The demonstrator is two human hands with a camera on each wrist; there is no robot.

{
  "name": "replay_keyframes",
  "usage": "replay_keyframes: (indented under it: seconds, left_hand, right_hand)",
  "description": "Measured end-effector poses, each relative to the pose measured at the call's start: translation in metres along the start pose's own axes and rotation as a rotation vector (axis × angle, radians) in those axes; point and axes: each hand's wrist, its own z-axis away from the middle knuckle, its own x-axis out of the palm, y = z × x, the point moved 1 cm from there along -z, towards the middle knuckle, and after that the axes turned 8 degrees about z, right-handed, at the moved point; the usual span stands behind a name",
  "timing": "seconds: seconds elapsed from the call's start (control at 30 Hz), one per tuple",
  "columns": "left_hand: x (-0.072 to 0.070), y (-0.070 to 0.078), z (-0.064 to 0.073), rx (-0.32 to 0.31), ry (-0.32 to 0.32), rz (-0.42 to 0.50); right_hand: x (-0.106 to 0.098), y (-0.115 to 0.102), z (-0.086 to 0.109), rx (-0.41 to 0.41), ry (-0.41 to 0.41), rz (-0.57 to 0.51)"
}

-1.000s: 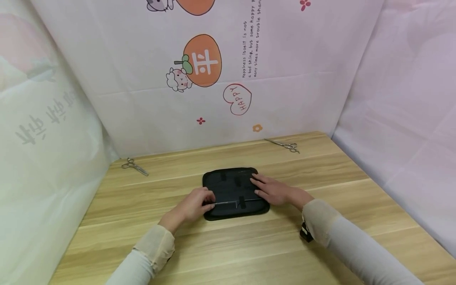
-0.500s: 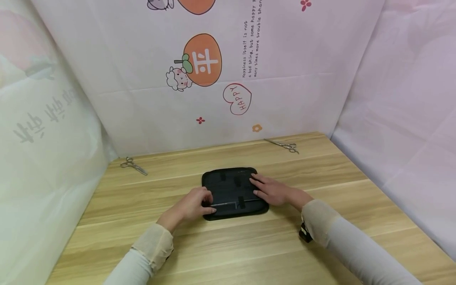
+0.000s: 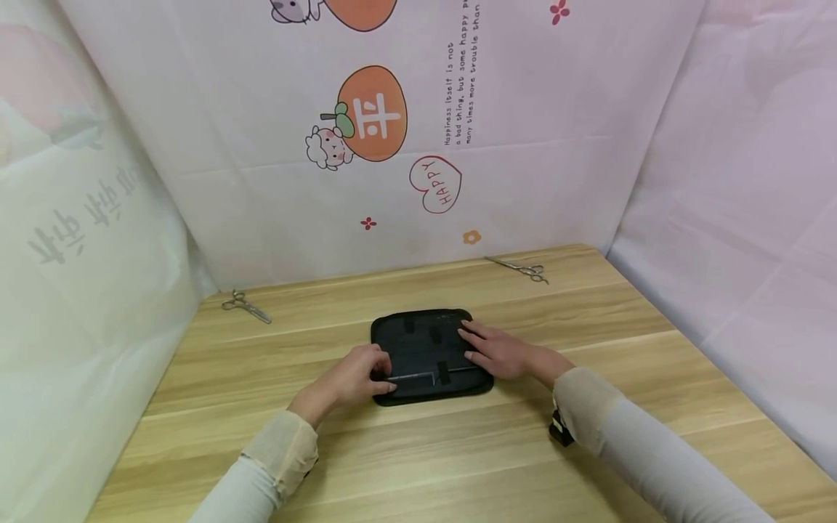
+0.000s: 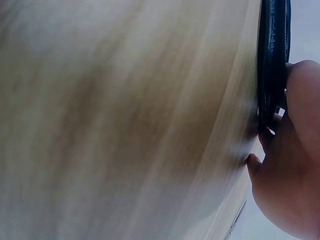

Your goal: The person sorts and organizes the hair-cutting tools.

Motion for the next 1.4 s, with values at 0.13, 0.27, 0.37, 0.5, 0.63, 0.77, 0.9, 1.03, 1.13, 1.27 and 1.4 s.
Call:
replay_keyframes:
  seconds: [0.13,0.27,0.37,0.5,0.63,0.77,0.9,1.03,1.13,1.27,1.4]
  left_hand:
    - [0.000,0.000,0.000,0.018,0.007,-0.002]
    - [-0.001,0.002,0.001,0.004,0.012,-0.003]
    - [-0.002,0.003,0.002,-0.008,0.015,-0.012]
    - [-0.006,0.003,0.004,-0.012,0.024,-0.031]
    - [-0.012,0.000,0.005,-0.026,0.051,-0.058]
    - [-0.017,-0.006,0.008,-0.064,0.072,-0.076]
    - [-0.026,-0.012,0.011,-0.106,0.085,-0.098]
    - [-0.040,-0.020,0.013,-0.115,0.099,-0.116]
    - [-0.051,-0.029,0.015,-0.125,0.113,-0.129]
    - [-0.064,-0.044,0.021,-0.190,0.129,-0.125]
    - [-0.075,-0.060,0.029,-0.252,0.129,-0.113]
  right_hand:
    - [0.000,-0.001,0.001,0.006,-0.005,-0.011]
    - [0.002,0.000,0.000,0.010,-0.007,-0.004]
    - [0.001,-0.003,0.000,0.003,0.003,0.006]
    - [0.000,-0.008,0.001,0.007,0.010,0.026]
    - [-0.002,-0.011,0.002,0.026,0.004,0.022]
    - [0.000,-0.009,0.001,0.033,0.004,0.021]
    - [0.004,-0.005,-0.001,0.047,-0.005,0.049]
    - [0.006,-0.002,-0.003,0.060,-0.004,0.053]
    - [0.007,0.000,-0.003,0.063,-0.007,0.068]
    - [0.009,0.002,-0.004,0.045,0.005,0.089]
    - [0.009,0.000,-0.003,0.036,0.012,0.094]
